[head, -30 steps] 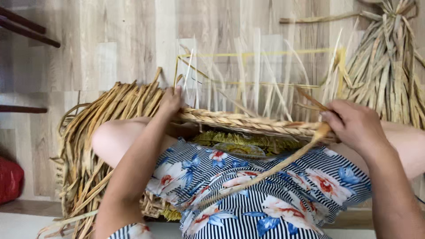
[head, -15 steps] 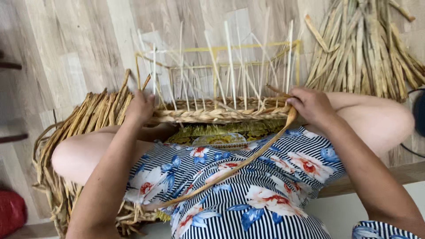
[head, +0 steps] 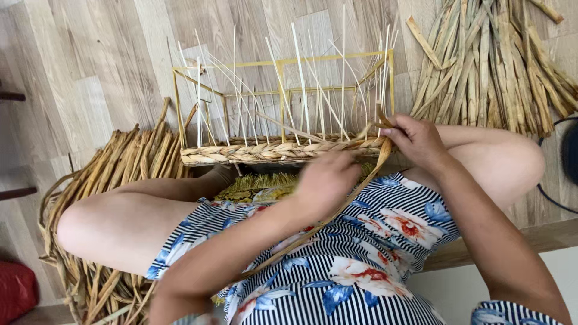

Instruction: The person weaves a basket by taking dried plant fibers and threading them through the upright frame by hand.

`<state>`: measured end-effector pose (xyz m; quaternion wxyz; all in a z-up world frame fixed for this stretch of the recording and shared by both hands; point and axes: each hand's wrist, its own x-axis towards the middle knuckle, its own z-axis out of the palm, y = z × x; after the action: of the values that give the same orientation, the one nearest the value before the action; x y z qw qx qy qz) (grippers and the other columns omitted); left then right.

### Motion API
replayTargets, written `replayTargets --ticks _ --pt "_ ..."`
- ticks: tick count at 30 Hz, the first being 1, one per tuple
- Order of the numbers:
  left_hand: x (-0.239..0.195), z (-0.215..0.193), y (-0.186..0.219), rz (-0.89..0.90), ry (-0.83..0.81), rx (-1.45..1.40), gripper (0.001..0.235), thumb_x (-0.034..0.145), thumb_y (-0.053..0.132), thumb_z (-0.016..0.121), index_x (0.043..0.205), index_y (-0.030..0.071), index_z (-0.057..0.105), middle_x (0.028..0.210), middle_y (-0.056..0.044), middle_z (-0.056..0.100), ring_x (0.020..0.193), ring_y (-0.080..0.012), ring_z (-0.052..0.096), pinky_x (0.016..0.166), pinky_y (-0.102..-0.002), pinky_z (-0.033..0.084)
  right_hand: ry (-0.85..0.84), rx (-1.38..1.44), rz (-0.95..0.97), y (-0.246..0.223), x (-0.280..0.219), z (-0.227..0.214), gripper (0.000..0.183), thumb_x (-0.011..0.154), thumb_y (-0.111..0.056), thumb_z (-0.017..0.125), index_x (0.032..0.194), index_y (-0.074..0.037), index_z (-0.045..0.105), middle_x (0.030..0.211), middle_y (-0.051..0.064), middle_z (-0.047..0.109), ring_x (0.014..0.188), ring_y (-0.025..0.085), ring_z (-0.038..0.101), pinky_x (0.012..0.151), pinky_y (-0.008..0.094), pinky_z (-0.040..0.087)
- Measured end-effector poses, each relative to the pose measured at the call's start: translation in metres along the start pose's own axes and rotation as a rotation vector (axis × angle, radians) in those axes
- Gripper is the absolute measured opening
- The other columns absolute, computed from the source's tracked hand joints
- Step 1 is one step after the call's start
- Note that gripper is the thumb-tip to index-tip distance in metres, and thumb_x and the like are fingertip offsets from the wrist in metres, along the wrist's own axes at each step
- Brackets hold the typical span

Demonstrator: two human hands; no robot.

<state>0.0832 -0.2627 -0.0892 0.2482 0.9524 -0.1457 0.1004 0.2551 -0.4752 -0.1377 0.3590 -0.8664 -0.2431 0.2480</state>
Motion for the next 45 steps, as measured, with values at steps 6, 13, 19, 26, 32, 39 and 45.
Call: replayTargets --ticks 6,13,19,26,32,39,45 --pt "0.105 0.088 -0.036 -0.669 -0.307 -0.501 0.035 0.090 0.019 0.061 0.121 0.002 0.060 0.090 -0.020 0.072 0.077 -0.0317 0.073 0.067 -0.044 0.060 -0.097 0.083 -0.050 0.047 -0.004 0.005 0.015 0.099 -0.016 0.071 0.097 -0.004 0.062 0.075 0.008 0.064 0.070 0.014 0.058 0.063 0.033 0.050" --pt "0.084 0.089 -0.069 -0.997 0.074 -1.244 0.028 0.092 0.008 0.054 0.115 0.008 0.071 0.089 -0.019 0.072 0.059 -0.0242 0.058 0.046 -0.032 0.047 -0.212 0.323 0.006 0.013 -0.007 -0.004 0.015 0.097 -0.014 0.064 0.097 -0.003 0.054 0.101 0.005 0.073 0.098 0.011 0.072 0.076 0.029 0.058" --pt "0.041 0.021 0.005 -0.823 0.055 -1.301 0.050 0.113 0.038 0.041 0.108 -0.003 0.069 0.103 -0.020 0.074 0.095 -0.0256 0.075 0.089 -0.034 0.062 -0.348 0.218 0.161 -0.036 -0.001 -0.006 0.015 0.094 -0.014 0.066 0.103 -0.002 0.064 0.099 0.008 0.076 0.093 0.019 0.072 0.079 0.036 0.057" --pt "0.078 0.007 -0.022 -0.125 -0.308 0.181 0.058 0.082 0.039 0.064 0.123 -0.001 0.061 0.125 -0.021 0.067 0.121 -0.0382 0.054 0.105 -0.051 0.040 -0.314 0.108 -0.102 -0.023 -0.003 -0.004 0.011 0.093 -0.011 0.070 0.093 0.000 0.069 0.102 0.012 0.068 0.091 0.024 0.065 0.081 0.037 0.053" --pt "0.064 0.010 -0.007 0.176 -0.564 0.608 0.031 0.098 0.027 0.063 0.124 0.011 0.064 0.106 -0.005 0.069 0.127 -0.0300 0.053 0.119 -0.050 0.018 -0.091 0.154 0.029 -0.013 -0.014 0.017 0.009 0.095 -0.008 0.071 0.094 0.000 0.068 0.091 0.009 0.069 0.079 0.017 0.065 0.071 0.032 0.053" --pt "0.041 -0.045 0.017 0.146 -0.399 0.600 0.038 0.079 0.031 0.063 0.113 0.015 0.070 0.092 -0.002 0.071 0.108 -0.0234 0.060 0.114 -0.047 0.012 -0.137 0.417 0.226 -0.009 -0.007 0.021 0.006 0.093 -0.007 0.070 0.095 -0.002 0.074 0.088 0.003 0.072 0.071 0.009 0.060 0.063 0.026 0.053" --pt "0.038 -0.080 0.003 0.047 -0.641 0.367 0.014 0.089 0.011 0.063 0.102 0.015 0.067 0.076 0.000 0.068 0.082 -0.0207 0.069 0.119 -0.046 0.033 -0.168 0.532 0.216 0.009 0.001 0.028 0.004 0.095 -0.004 0.070 0.095 0.000 0.071 0.089 0.000 0.072 0.073 0.005 0.060 0.064 0.022 0.052"
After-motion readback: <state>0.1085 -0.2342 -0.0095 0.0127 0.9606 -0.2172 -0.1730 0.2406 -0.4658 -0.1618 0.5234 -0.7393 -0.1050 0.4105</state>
